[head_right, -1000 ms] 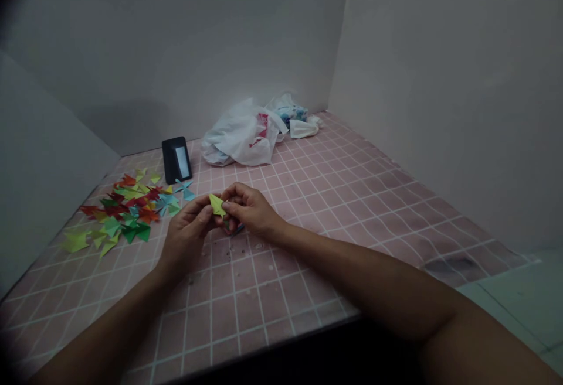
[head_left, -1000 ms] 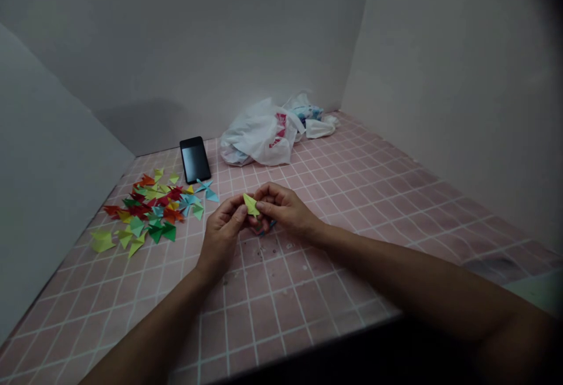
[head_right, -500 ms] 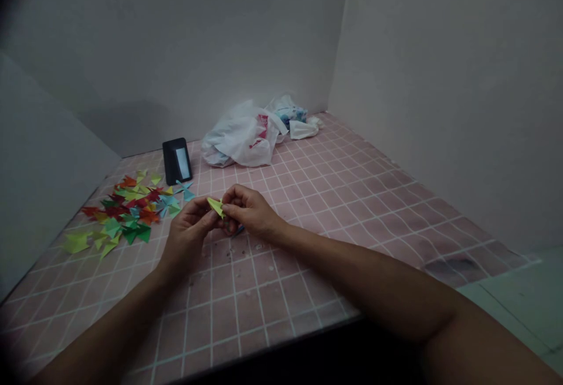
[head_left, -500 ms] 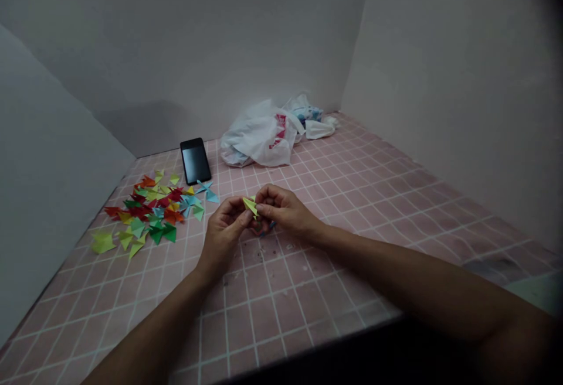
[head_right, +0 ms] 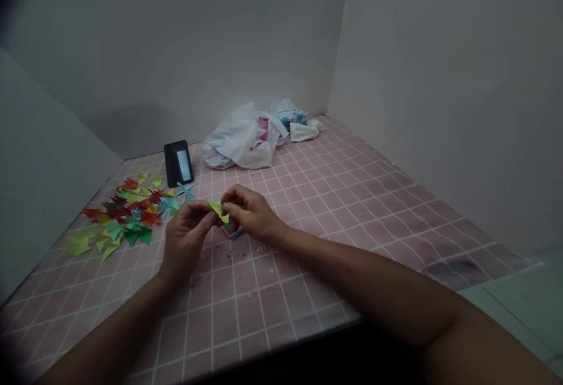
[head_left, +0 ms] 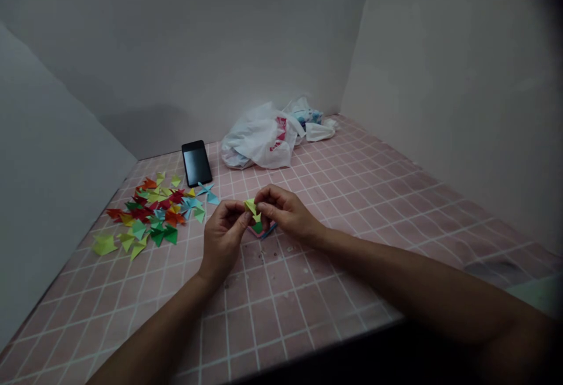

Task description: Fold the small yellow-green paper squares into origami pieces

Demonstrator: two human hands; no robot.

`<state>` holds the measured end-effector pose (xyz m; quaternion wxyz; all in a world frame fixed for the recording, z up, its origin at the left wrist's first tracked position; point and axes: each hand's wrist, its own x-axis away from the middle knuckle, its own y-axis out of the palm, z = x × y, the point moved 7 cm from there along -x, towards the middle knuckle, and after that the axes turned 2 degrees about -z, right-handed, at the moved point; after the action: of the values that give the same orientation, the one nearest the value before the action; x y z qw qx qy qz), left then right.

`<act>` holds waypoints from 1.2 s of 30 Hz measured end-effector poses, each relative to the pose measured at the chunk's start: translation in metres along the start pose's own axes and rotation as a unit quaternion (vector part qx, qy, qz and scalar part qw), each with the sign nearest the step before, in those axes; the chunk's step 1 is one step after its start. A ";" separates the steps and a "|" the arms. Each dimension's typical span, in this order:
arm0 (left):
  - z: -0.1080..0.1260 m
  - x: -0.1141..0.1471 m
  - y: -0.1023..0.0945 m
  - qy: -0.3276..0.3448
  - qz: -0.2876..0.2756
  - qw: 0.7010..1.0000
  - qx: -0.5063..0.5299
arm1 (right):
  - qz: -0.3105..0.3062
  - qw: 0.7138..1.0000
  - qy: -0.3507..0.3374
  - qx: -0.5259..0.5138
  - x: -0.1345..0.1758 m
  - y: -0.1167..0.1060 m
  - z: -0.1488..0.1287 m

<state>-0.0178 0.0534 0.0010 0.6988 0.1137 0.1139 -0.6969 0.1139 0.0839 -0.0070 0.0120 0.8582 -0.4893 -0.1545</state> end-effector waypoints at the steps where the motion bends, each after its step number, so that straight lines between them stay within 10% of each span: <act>1: 0.001 0.000 0.000 0.008 -0.002 1.000 -0.005 | -0.001 1.000 -0.001 0.002 0.000 0.000 -0.001; 14: 0.010 0.001 -0.002 0.049 0.011 0.999 -0.010 | -0.021 0.976 -0.094 0.197 0.002 0.004 -0.016; 36: -0.011 0.002 0.005 -0.104 -0.032 0.993 0.039 | -0.031 0.993 0.018 0.112 0.003 0.003 0.005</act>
<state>-0.0127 0.0547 -0.0104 0.6791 0.0643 0.0170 -0.7310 0.1112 0.0805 -0.0115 -0.0802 0.8715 -0.4764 -0.0837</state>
